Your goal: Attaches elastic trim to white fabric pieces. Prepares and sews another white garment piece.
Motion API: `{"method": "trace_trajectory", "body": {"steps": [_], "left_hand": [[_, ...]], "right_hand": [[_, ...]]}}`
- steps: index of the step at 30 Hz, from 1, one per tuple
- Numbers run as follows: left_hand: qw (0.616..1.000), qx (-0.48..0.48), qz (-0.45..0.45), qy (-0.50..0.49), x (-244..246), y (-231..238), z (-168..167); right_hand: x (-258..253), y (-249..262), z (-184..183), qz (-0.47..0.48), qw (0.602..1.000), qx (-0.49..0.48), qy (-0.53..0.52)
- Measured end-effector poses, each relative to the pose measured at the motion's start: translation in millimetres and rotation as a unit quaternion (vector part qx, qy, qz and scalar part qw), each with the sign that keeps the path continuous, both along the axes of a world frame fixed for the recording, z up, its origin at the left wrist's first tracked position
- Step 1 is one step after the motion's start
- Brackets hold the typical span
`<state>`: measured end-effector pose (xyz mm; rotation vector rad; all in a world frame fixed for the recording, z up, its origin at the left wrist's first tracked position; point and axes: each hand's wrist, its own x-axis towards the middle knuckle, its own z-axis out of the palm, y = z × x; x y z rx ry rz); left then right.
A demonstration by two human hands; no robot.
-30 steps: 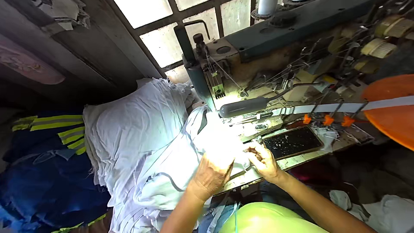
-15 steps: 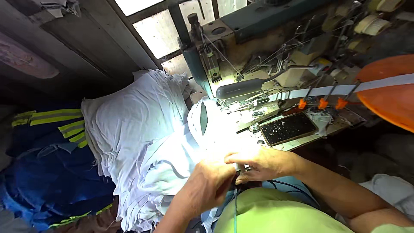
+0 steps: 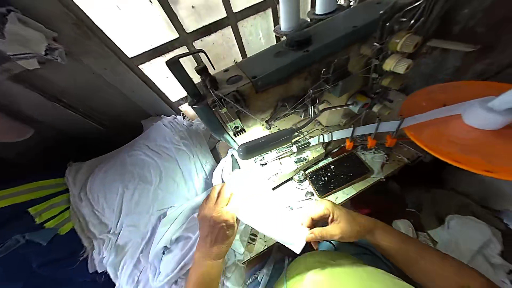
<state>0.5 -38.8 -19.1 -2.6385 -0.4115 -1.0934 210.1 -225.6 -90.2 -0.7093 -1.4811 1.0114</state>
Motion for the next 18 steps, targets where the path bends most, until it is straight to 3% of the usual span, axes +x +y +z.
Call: {"method": "trace_trajectory", "body": {"steps": [4,9,14,18], "left_hand": [[0.992,-0.014,-0.029,0.122,8,8,3],[0.976,-0.180,0.029,0.122,27,12,13],[0.979,-0.164,0.049,0.111,45,41,14],[0.985,-0.153,0.062,0.046,41,39,14]], "right_hand": [[-5,-1,-8,-0.070,0.991,0.002,-0.113],[-7,13,-20,-0.158,0.982,-0.014,-0.100],[-9,41,-18,-0.179,0.981,-0.044,-0.066],[-10,57,-15,-0.175,0.983,-0.007,-0.053]]}}
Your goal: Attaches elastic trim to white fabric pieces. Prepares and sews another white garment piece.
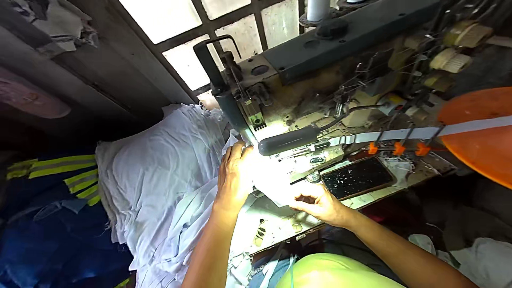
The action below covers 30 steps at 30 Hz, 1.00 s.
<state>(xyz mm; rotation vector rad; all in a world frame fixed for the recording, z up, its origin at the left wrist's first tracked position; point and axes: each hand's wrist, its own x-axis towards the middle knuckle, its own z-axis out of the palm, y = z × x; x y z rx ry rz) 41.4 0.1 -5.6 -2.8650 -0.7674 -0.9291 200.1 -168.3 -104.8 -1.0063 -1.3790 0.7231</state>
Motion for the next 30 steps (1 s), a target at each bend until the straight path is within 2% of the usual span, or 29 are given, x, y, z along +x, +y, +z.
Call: {"method": "trace_trajectory", "body": {"steps": [4,7,12,16,19,22,23,25,28,30], "left_hand": [[0.999,-0.015,-0.043,-0.002,-16,-29,-4],[0.993,0.062,-0.096,0.035,-19,-36,-11],[0.999,-0.001,-0.050,0.016,-7,-24,-9],[0.999,0.003,-0.034,-0.004,-7,-27,-3],[0.992,-0.054,-0.114,0.012,-23,-35,7],[0.969,-0.142,-0.203,-0.023,-39,-25,26],[0.969,-0.149,-0.191,-0.041,-44,-14,28],[0.986,-0.124,-0.096,-0.050,-47,18,25],[0.971,-0.233,0.016,0.054,-47,60,7],[0.965,-0.240,0.027,0.100,-46,68,-8]], "right_hand": [[-5,-8,3,0.000,1.000,-0.007,0.001],[-6,-7,4,0.011,1.000,0.010,0.006],[0,15,13,-0.011,0.999,0.044,-0.007],[1,25,26,-0.028,0.998,0.040,-0.025],[3,33,32,-0.020,0.998,0.042,-0.032],[4,37,42,-0.027,0.999,0.028,-0.033],[3,38,46,-0.031,0.999,0.009,-0.029],[3,40,53,-0.040,0.998,-0.038,-0.018],[0,44,60,-0.062,0.994,-0.087,-0.005],[-3,46,66,-0.073,0.991,-0.113,-0.012]]}}
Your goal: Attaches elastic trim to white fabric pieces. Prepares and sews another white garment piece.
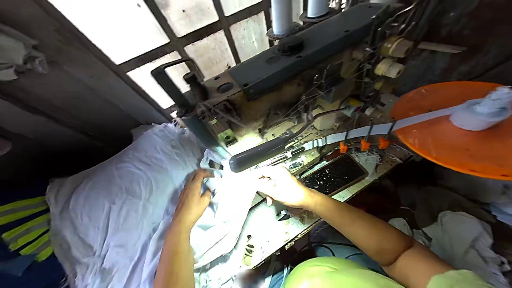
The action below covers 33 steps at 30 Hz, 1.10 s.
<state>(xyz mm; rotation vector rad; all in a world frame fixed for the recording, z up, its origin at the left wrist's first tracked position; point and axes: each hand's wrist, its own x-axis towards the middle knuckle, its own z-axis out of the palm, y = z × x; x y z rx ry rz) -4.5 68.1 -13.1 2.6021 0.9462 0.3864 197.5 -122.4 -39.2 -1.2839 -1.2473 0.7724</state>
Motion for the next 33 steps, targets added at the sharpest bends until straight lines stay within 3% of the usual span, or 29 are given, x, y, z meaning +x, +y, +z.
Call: {"method": "trace_trajectory", "body": {"steps": [4,8,11,13,15,18,21,24,26,30,33], "left_hand": [[0.997,0.063,-0.035,-0.036,-10,-9,-6],[0.974,0.161,-0.135,-0.083,-41,-27,31],[0.958,0.102,-0.249,-0.104,-59,-57,61],[0.955,0.032,-0.277,-0.101,-59,-87,68],[0.958,0.013,-0.276,-0.077,-53,-119,67],[0.953,0.060,-0.276,-0.109,-47,-150,44],[0.941,0.194,-0.225,-0.162,-31,-169,-6],[0.925,0.332,-0.135,-0.123,-12,-156,-56],[0.920,0.361,-0.097,-0.119,-7,-132,-51],[0.890,0.416,-0.011,-0.189,-1,-111,4],[0.931,0.329,-0.092,-0.126,3,-120,5]], "right_hand": [[-1,0,0,-0.005,1.000,0.000,-0.013],[0,-8,4,0.054,0.996,0.042,-0.065],[-7,-17,7,0.147,0.977,0.121,-0.097],[-12,-24,9,0.203,0.957,0.168,-0.122],[-15,-36,14,0.243,0.946,0.181,-0.116],[-10,-53,14,0.281,0.946,0.155,-0.048],[-1,-55,0,0.287,0.947,0.143,0.012],[5,-55,-6,0.243,0.952,0.185,0.010],[9,-57,-6,0.212,0.954,0.212,-0.008],[11,-60,-13,0.184,0.950,0.236,-0.084],[4,-69,-27,0.138,0.967,0.191,-0.099]]}}
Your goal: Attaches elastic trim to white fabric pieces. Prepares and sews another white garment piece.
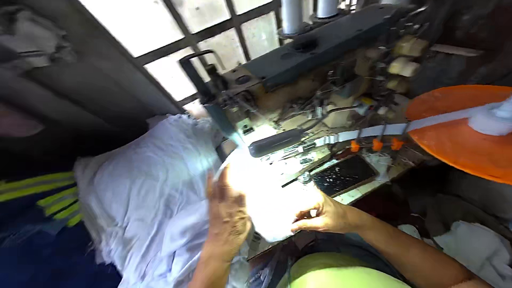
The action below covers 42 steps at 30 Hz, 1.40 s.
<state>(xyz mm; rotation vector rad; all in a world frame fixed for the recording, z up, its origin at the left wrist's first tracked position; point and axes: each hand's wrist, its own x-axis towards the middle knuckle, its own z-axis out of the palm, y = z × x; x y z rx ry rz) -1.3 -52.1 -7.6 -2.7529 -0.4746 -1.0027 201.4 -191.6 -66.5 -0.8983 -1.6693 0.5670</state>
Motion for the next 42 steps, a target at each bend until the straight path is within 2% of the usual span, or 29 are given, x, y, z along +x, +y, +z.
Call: {"method": "trace_trajectory", "body": {"steps": [2,5,9,12,16,23,26,28,30,32,35,38,42], "left_hand": [[0.995,0.010,-0.046,0.084,3,6,-22],[0.997,0.022,-0.047,0.064,2,16,-40],[0.994,0.103,-0.028,-0.025,-6,16,-26],[0.992,0.123,-0.025,-0.025,-1,16,-11],[0.996,0.084,0.011,-0.006,14,26,-7],[1.000,-0.016,0.004,-0.001,29,66,-7],[1.000,-0.018,0.001,0.006,31,82,-6],[0.998,-0.028,0.033,0.036,28,88,-3],[0.990,-0.099,0.067,0.070,21,84,9],[0.983,-0.170,0.040,0.063,5,76,22],[0.971,-0.225,-0.076,0.000,-21,66,37],[0.980,-0.184,-0.066,-0.022,-24,62,41],[0.979,-0.190,-0.006,0.077,-9,84,18]], "right_hand": [[0,-6,-8,-0.027,1.000,-0.015,0.003],[6,-12,-15,-0.015,0.999,-0.018,0.039],[10,-12,-24,0.003,0.997,-0.009,0.076],[8,-8,-23,-0.010,0.997,-0.009,0.071],[8,6,-19,-0.061,0.997,-0.013,0.048],[10,36,-15,-0.099,0.990,-0.053,0.087],[6,48,-9,-0.125,0.985,-0.064,0.099],[2,54,-1,-0.136,0.983,-0.068,0.102],[0,60,6,-0.145,0.981,-0.080,0.098],[-2,63,10,-0.146,0.979,-0.096,0.108],[-6,63,15,-0.162,0.970,-0.125,0.133],[-10,65,16,-0.176,0.965,-0.128,0.147],[-13,64,19,-0.192,0.968,-0.105,0.125]]}}
